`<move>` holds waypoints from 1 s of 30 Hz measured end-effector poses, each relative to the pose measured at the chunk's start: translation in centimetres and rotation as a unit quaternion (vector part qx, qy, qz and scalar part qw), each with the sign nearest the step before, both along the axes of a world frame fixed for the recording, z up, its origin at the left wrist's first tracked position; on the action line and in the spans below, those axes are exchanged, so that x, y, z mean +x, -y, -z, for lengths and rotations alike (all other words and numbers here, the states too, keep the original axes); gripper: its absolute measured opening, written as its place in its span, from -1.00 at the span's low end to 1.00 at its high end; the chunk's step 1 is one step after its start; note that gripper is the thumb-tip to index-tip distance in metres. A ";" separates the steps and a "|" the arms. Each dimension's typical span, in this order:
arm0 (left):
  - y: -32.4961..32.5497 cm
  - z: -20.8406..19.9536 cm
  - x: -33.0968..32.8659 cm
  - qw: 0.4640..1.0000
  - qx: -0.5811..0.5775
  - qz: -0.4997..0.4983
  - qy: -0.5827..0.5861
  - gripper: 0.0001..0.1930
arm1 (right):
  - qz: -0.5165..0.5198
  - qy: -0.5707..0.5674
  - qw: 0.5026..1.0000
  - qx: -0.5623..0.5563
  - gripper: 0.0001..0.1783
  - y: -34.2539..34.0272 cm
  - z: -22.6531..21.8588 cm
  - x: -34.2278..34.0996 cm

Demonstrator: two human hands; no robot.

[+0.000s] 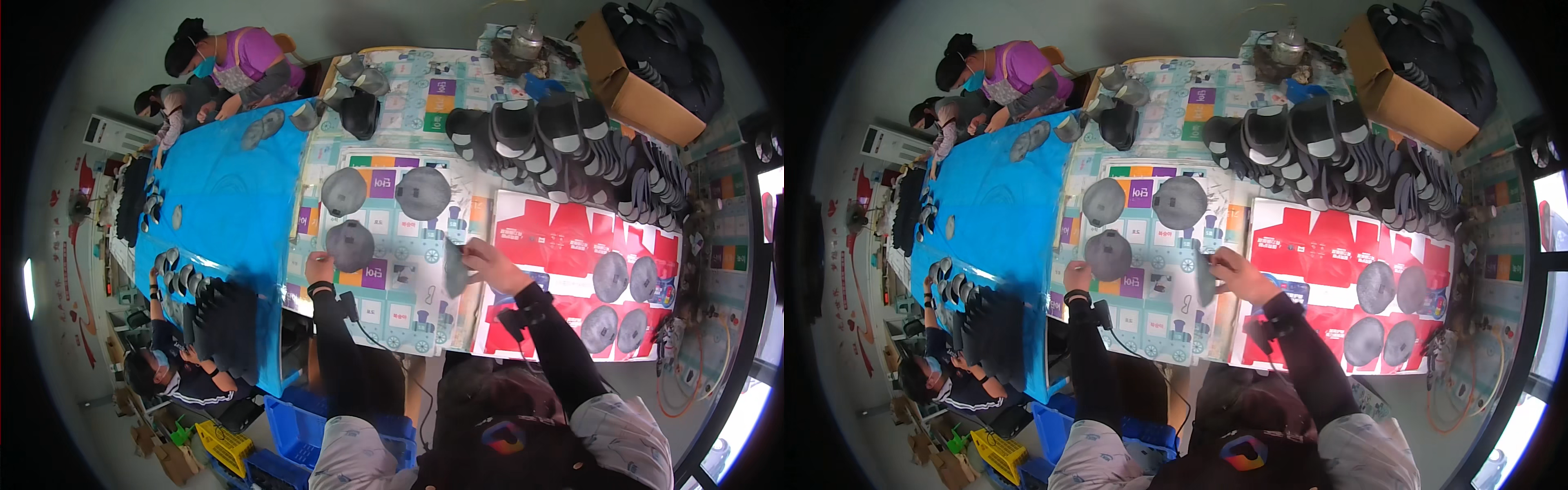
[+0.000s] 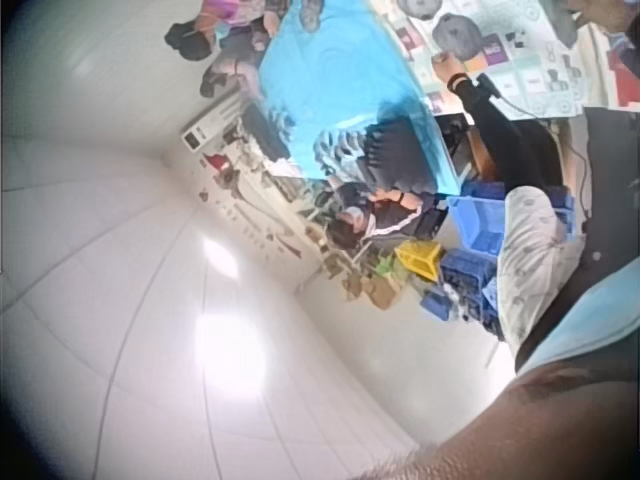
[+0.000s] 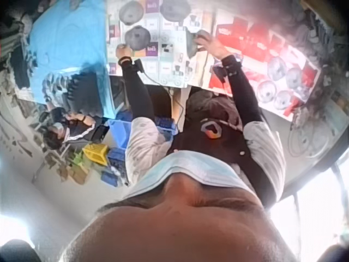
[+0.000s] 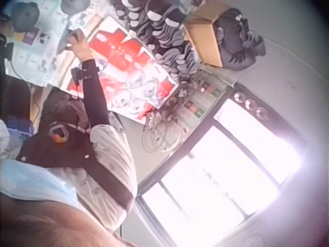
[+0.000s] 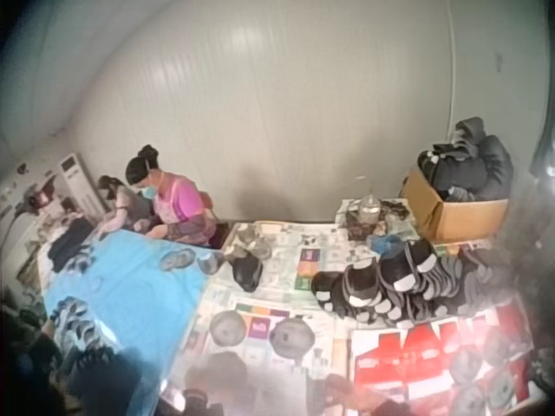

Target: Applying adhesive and assembling circular components for shoe manufacturing at a workstation.

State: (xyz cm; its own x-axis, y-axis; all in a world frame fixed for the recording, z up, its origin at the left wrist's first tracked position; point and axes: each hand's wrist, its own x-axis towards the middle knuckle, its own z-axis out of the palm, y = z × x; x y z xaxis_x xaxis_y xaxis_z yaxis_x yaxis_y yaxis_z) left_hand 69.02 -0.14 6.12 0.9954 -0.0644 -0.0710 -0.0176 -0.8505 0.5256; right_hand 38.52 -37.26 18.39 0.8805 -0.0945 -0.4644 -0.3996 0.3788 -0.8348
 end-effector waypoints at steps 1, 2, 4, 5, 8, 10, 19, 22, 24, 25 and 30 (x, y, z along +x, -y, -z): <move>-2.3 0.7 1.3 0.999 -0.032 -0.032 -0.030 -0.86 | 0.015 0.009 0.999 0.048 -0.85 -1.7 -0.6 2.0; -0.9 1.4 1.7 0.998 -0.037 -0.020 -0.042 -0.86 | 0.048 0.009 0.998 0.045 -0.87 -2.2 0.6 3.0; 0.1 2.2 2.2 0.993 -0.058 -0.053 -0.091 -0.88 | 0.105 0.004 0.994 0.038 -0.89 -3.0 3.8 4.8; -0.2 2.5 2.6 0.992 -0.057 -0.052 -0.096 -0.88 | 0.135 -0.009 0.990 0.029 -0.89 -3.6 5.3 5.6; -1.1 3.9 3.8 0.998 -0.045 -0.029 -0.039 -0.89 | 0.171 -0.041 0.984 -0.003 -0.86 -5.0 11.2 7.1; -1.5 4.7 4.1 0.996 -0.080 -0.042 -0.002 -0.88 | 0.188 -0.104 0.967 -0.138 -0.84 -5.8 13.4 7.5; -3.3 4.8 3.3 0.992 -0.120 -0.005 0.049 -0.79 | 0.169 -0.091 0.838 -0.512 -0.83 -9.0 14.0 7.7; -2.1 5.5 1.9 0.986 -0.160 -0.017 0.034 -0.77 | 0.136 -0.094 0.828 -0.536 -0.84 -8.4 14.2 6.3; -1.5 7.3 1.2 0.977 -0.211 -0.030 0.001 -0.57 | 0.121 -0.043 0.825 -0.550 -0.75 -7.4 15.2 4.9; -2.2 8.3 1.8 0.976 -0.217 -0.020 -0.009 -0.51 | 0.082 -0.044 0.821 -0.564 -0.65 -6.7 15.6 4.9; -8.5 8.1 3.1 0.961 -0.247 -0.066 -0.104 -0.35 | 0.056 -0.022 0.828 -0.557 -0.56 -8.1 9.6 3.1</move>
